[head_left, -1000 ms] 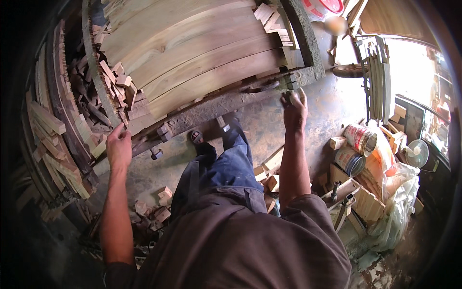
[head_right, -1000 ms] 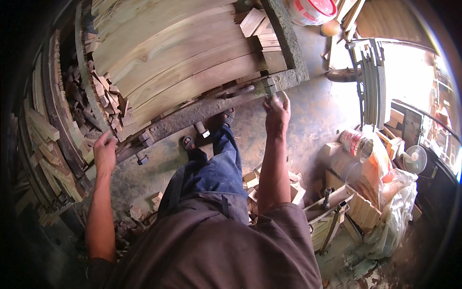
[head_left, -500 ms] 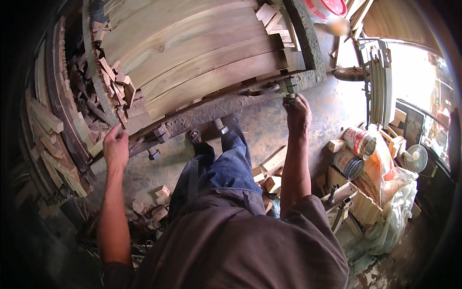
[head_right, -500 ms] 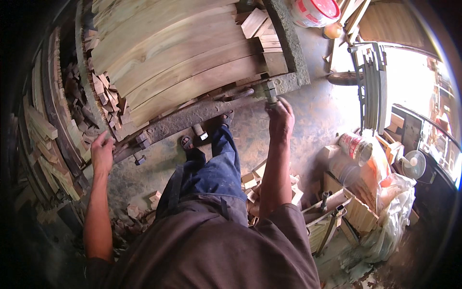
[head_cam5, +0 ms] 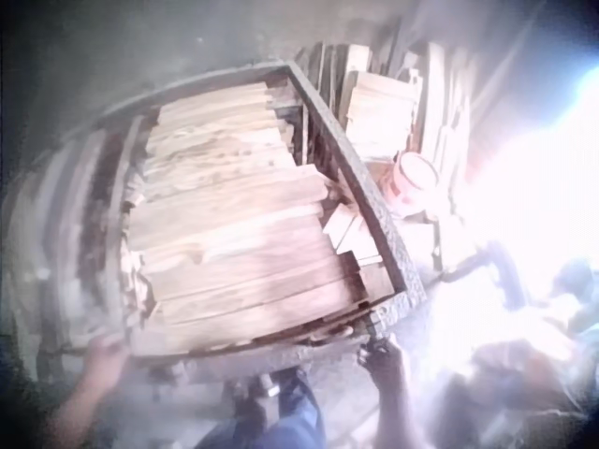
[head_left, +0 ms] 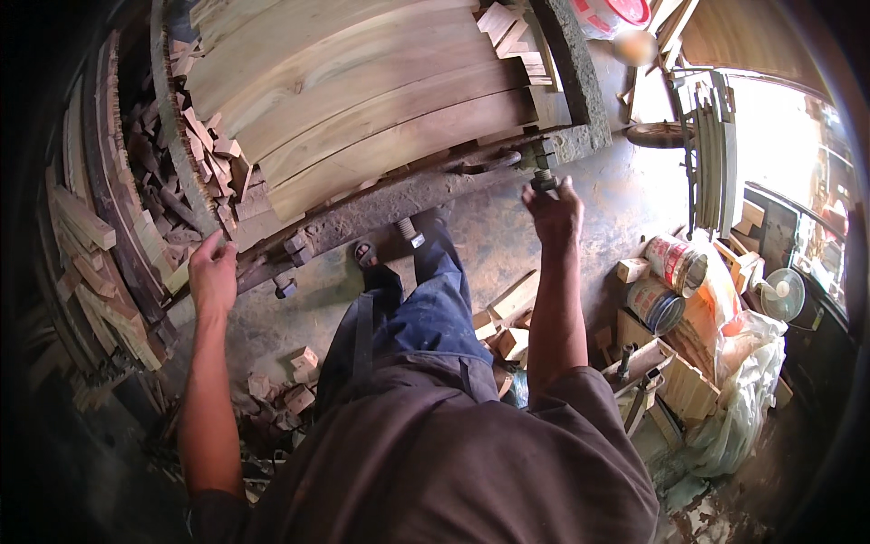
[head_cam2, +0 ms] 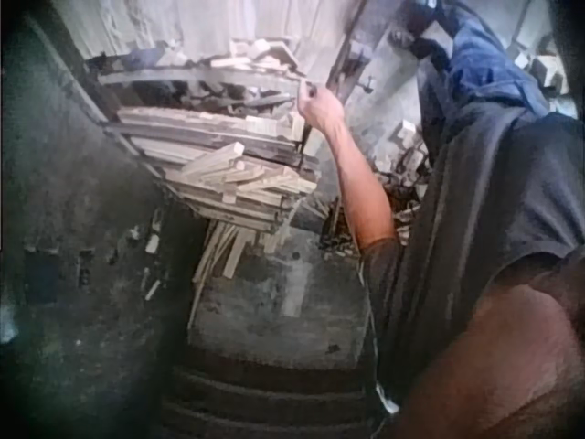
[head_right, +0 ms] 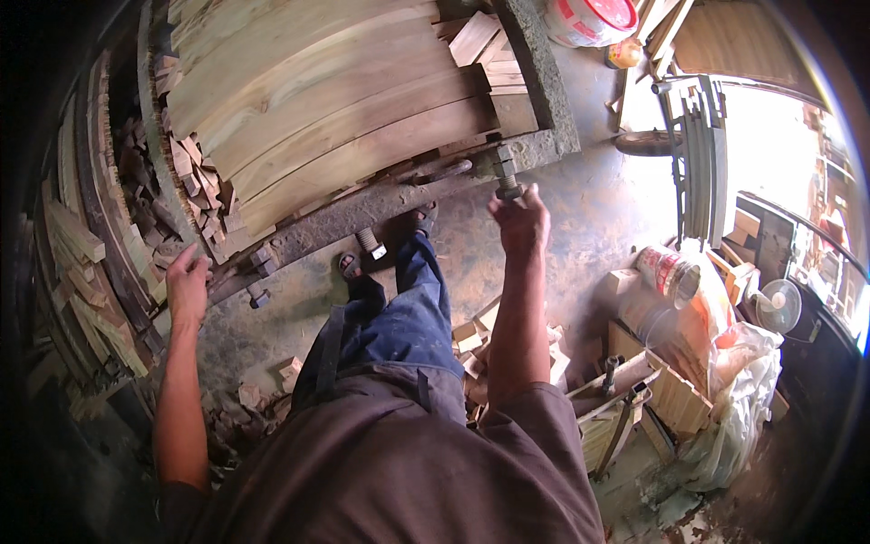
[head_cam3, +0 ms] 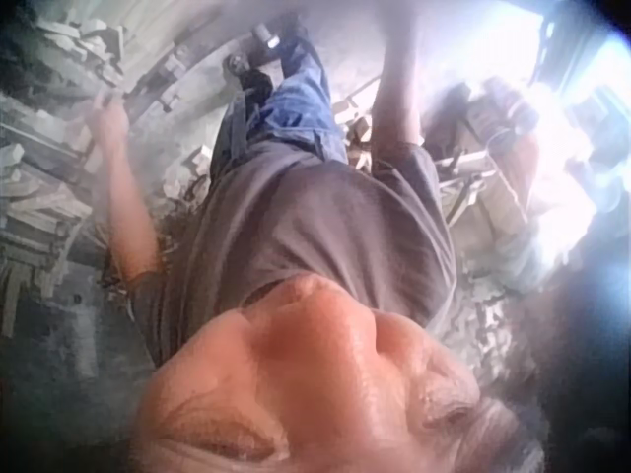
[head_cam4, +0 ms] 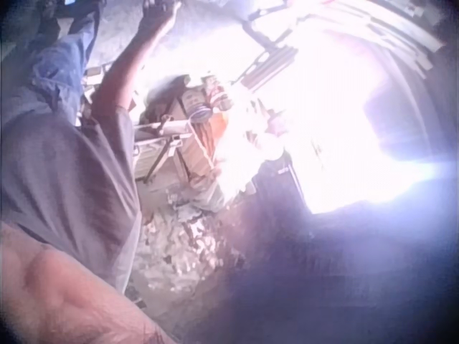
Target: The person picks up wooden planks from a pile and stacks them on a metal rack. They occasionally measure the rack with a tape measure and adjust the planks to align them neatly.
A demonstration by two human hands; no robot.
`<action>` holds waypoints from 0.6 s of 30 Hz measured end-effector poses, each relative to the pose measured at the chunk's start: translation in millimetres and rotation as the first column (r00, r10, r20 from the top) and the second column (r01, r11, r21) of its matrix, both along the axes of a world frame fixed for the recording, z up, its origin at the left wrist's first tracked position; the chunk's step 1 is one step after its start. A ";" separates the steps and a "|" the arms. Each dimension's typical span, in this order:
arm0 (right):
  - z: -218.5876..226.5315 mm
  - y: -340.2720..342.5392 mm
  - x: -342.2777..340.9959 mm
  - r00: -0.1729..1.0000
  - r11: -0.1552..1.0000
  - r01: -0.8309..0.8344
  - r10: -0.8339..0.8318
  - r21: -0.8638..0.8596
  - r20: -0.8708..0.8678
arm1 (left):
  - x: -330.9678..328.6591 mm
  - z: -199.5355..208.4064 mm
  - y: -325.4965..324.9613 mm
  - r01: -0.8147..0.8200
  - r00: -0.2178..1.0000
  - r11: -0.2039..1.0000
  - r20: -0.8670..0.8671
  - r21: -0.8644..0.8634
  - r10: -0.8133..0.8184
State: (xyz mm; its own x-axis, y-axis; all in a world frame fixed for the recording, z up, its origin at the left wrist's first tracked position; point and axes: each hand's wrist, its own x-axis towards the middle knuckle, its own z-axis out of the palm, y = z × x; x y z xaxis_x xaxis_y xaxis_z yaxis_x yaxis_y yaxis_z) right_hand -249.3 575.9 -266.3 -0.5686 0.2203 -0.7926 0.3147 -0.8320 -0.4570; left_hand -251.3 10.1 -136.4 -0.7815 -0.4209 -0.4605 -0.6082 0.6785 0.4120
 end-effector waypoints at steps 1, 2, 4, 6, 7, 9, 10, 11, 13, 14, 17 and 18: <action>10.4 -3.8 -1.5 0.998 0.993 -0.038 0.042 0.111 -0.036 | -0.9 0.7 2.2 -0.005 1.000 1.000 -0.003 -0.002 0.005; 18.3 -9.2 0.4 0.994 0.973 -0.070 0.086 0.218 -0.065 | -1.8 3.3 5.1 -0.009 1.000 1.000 -0.003 -0.007 0.009; -2.4 -13.2 6.4 0.950 0.834 0.005 0.168 0.552 -0.262 | -4.3 7.1 8.9 -0.017 1.000 1.000 0.001 -0.012 0.017; -2.0 -14.5 2.5 0.959 0.869 0.148 -0.009 0.472 -0.285 | -5.5 8.2 11.0 -0.025 1.000 1.000 0.015 -0.009 0.025; -0.9 -14.5 1.9 0.952 0.875 0.221 -0.098 0.430 -0.290 | -4.4 9.0 10.4 -0.022 1.000 1.000 0.014 -0.008 0.022; 10.8 -12.4 -1.7 0.985 0.975 0.081 -0.045 0.207 -0.169 | -4.4 9.3 10.0 -0.014 1.000 1.000 0.005 0.003 0.014; 2.0 -0.3 3.4 0.990 0.991 -0.049 0.065 0.126 -0.128 | -3.6 8.0 9.9 -0.008 1.000 1.000 0.000 0.001 0.008; -2.4 2.9 3.9 0.979 0.984 -0.177 0.180 0.034 -0.098 | -2.7 6.5 8.5 -0.004 1.000 1.000 -0.005 -0.006 0.004; -14.6 1.9 5.9 0.978 0.938 -0.027 0.097 0.345 -0.187 | -4.2 7.5 8.9 0.000 1.000 1.000 -0.016 -0.021 0.000; -19.7 -4.2 4.5 0.957 0.891 0.084 0.052 0.447 -0.285 | -6.4 9.7 13.1 0.000 1.000 1.000 -0.017 -0.027 0.000; -12.3 -3.6 5.5 0.979 0.948 0.124 -0.070 0.292 -0.191 | -3.8 7.0 9.4 0.010 1.000 0.999 -0.013 -0.035 -0.011; -7.1 -2.3 2.2 0.997 0.988 0.066 -0.058 0.140 -0.059 | -3.1 6.0 8.3 0.016 1.000 0.999 -0.013 -0.034 -0.016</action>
State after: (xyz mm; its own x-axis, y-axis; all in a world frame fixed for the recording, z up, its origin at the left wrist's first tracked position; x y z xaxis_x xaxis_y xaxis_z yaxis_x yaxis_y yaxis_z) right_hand -247.1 573.6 -273.4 -0.5916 0.3639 -0.7194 0.2362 -0.7750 -0.5862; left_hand -254.4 18.4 -130.4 -0.7943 -0.4235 -0.4356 -0.5918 0.7016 0.3969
